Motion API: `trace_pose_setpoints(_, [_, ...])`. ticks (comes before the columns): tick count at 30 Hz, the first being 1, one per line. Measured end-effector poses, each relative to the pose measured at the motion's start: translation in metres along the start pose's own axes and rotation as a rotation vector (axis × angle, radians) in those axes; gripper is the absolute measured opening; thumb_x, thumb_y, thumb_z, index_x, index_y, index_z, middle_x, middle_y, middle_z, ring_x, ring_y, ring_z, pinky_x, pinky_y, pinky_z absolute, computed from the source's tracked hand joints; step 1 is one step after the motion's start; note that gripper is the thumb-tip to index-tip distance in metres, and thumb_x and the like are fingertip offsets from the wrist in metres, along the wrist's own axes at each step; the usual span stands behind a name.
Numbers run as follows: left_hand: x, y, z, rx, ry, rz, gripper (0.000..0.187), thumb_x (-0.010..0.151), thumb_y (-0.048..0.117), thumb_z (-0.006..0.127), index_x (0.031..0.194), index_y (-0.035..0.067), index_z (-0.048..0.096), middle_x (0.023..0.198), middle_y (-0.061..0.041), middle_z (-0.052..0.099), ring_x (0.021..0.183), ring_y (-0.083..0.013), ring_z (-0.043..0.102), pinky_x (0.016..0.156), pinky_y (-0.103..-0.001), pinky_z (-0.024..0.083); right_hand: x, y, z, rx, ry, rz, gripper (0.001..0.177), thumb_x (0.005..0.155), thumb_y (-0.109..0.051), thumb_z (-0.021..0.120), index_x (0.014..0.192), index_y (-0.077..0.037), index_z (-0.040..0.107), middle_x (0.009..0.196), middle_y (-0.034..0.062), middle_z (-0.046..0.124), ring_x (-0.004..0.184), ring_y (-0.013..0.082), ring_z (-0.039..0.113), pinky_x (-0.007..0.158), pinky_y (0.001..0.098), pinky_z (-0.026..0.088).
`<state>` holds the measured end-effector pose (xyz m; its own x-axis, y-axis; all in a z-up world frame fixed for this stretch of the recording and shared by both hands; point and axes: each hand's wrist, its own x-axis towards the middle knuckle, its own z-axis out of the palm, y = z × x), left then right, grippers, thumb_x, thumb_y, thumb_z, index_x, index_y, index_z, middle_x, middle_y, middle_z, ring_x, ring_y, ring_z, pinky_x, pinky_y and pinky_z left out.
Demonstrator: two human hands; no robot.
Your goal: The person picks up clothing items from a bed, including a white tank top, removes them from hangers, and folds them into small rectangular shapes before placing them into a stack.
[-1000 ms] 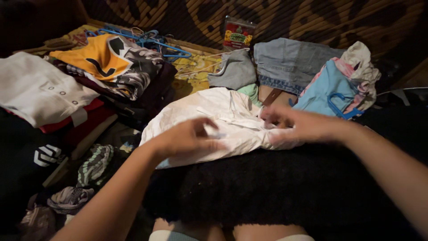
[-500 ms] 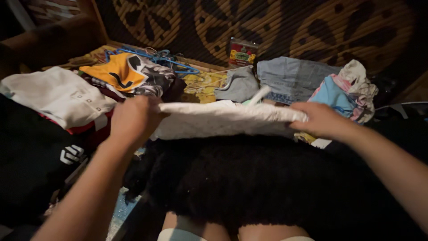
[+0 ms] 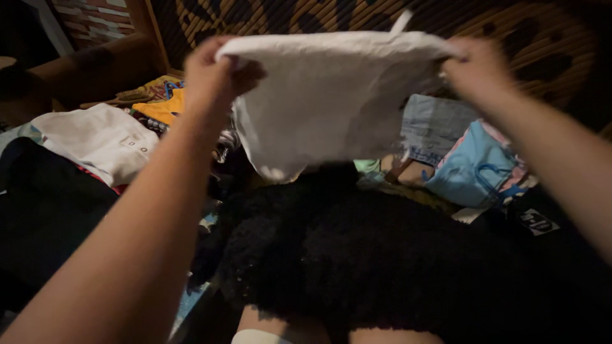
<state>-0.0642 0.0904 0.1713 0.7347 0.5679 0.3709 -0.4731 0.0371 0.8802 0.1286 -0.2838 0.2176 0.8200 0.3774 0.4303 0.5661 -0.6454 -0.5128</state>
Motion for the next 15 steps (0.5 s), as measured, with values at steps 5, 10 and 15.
trace_pose_setpoints(5, [-0.096, 0.027, -0.036, 0.558, -0.115, 0.149, 0.026, 0.093, 0.010, 0.068, 0.118, 0.004, 0.073, 0.103, -0.004, 0.075, 0.094, -0.0138, 0.069, 0.086, -0.030, 0.055, -0.072, 0.030, -0.025, -0.152, -0.133, 0.066, 0.042, 0.087, -0.012, 0.072, 0.129, -0.006, 0.065, 0.105, 0.0155, 0.070, 0.089, 0.0264, 0.067, 0.073, 0.0440, 0.057])
trace_pose_setpoints(10, [-0.192, 0.006, -0.069, 0.412, -0.167, -0.246, 0.033, 0.083, 0.015, 0.075, 0.114, 0.005, 0.074, 0.102, -0.006, 0.079, 0.095, -0.0166, 0.072, 0.089, -0.033, 0.058, -0.152, 0.061, 0.000, -0.054, -0.716, 0.092, 0.046, 0.082, -0.037, 0.078, 0.122, -0.015, 0.072, 0.118, 0.0012, 0.078, 0.112, 0.0161, 0.070, 0.104, 0.0365, 0.050])
trace_pose_setpoints(15, [-0.197, -0.005, -0.072, 0.426, -0.195, -0.356, 0.040, 0.089, 0.024, 0.070, 0.123, 0.004, 0.074, 0.114, -0.008, 0.079, 0.099, -0.0132, 0.070, 0.091, -0.029, 0.052, -0.147, 0.077, 0.011, 0.163, -0.739, 0.385, 0.042, 0.085, -0.037, 0.073, 0.120, -0.013, 0.075, 0.114, 0.0047, 0.077, 0.111, 0.0170, 0.070, 0.102, 0.0341, 0.049])
